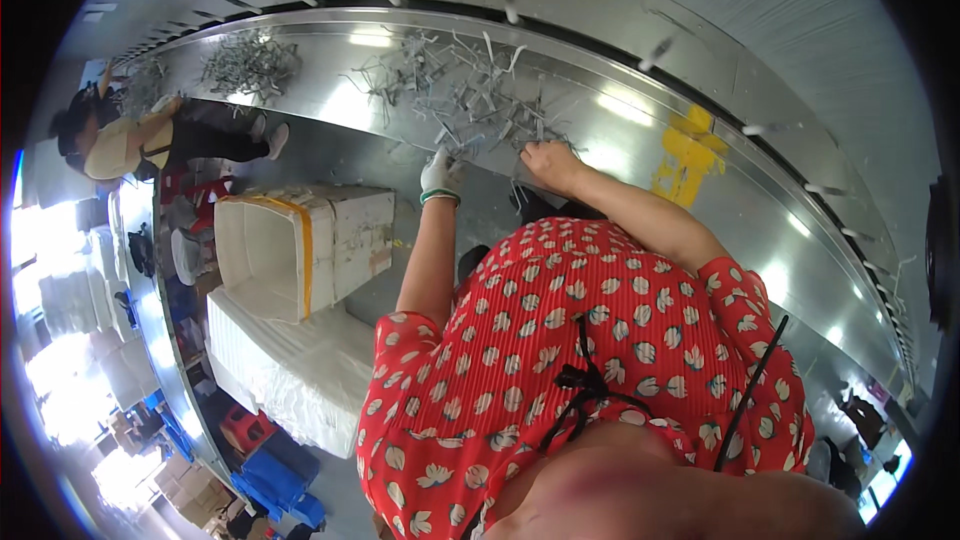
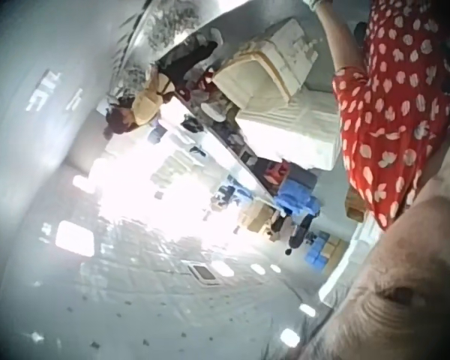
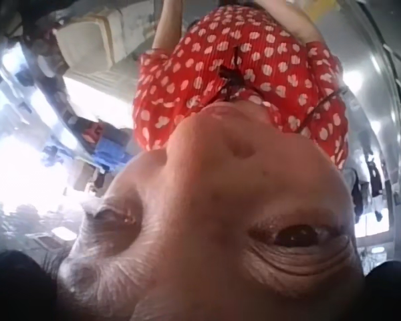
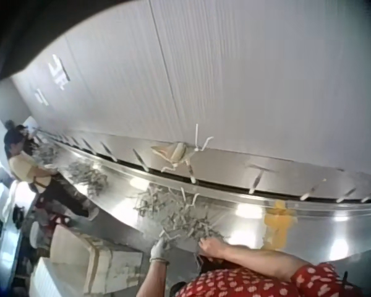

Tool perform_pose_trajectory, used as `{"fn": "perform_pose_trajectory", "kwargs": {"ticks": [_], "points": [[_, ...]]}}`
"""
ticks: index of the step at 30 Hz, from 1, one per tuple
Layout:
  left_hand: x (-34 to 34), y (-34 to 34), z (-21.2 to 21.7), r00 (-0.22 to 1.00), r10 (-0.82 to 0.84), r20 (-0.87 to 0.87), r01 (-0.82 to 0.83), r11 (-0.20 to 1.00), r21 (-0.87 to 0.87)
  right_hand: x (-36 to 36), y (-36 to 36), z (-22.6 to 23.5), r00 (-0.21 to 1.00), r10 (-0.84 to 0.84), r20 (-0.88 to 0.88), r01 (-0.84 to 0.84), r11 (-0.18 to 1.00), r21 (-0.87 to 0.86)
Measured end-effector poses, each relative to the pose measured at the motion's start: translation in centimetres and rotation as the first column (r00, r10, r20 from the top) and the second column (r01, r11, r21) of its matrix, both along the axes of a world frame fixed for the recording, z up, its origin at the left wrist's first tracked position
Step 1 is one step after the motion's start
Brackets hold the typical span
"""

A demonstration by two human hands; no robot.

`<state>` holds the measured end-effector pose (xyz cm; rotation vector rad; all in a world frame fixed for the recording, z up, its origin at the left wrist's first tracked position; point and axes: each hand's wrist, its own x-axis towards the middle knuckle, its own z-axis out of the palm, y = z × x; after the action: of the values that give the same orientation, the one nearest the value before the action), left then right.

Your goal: The person picks up plastic pieces from the metal workbench and mounts them onto pegs along the overhead conveyor line by hand.

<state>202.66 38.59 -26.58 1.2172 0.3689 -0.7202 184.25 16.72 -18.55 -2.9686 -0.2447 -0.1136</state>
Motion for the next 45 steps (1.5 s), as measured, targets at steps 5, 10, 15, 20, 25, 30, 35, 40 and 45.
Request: {"fn": "perform_pose_trajectory", "kwargs": {"ticks": [5,10,15,20,25,30,35,40,45], "points": [[3.0,-2.5,4.1,0.981,0.178,0.080,-0.186,0.975,0.117,1.3,-2.1,5.8,0.996,0.074,0.053,-0.079,0.991,0.111],[5.6,-4.5,5.2,0.989,-0.035,0.146,-0.008,0.959,0.282,3.2,-4.4,10.8,0.930,-0.076,-0.361,0.277,0.790,0.547],[7.7,-4.9,3.6,0.876,-0.333,0.350,0.097,0.831,0.548,1.6,-8.6,12.1,0.929,0.140,-0.342,0.341,0.033,0.939],[6.2,-3.8,7.2,0.751,-0.474,0.460,0.005,0.701,0.713,-2.1,-11.5,12.6,0.950,0.083,-0.300,0.288,0.130,0.949],[6.6,-6.0,15.0,0.458,-0.690,0.560,-0.410,0.395,0.822,-3.2,-10.6,16.1,0.894,-0.088,-0.439,0.443,0.023,0.896],[7.0,-7.2,19.9,0.351,-0.694,0.629,-0.449,0.466,0.763,-0.8,-10.7,23.4,0.994,-0.108,-0.027,0.049,0.209,0.977],[7.7,-7.5,20.7,0.205,-0.754,0.625,-0.416,0.511,0.753,7.4,-14.8,25.9,0.925,-0.357,0.128,0.269,0.856,0.441],[9.7,-6.5,21.3,0.583,-0.743,0.330,-0.035,0.382,0.923,7.8,-18.5,23.6,0.927,-0.371,0.047,0.341,0.891,0.299],[9.0,-5.2,22.0,0.465,-0.660,0.591,-0.221,0.560,0.799,2.9,-20.1,24.8,0.913,-0.400,-0.075,0.404,0.866,0.295]]}}
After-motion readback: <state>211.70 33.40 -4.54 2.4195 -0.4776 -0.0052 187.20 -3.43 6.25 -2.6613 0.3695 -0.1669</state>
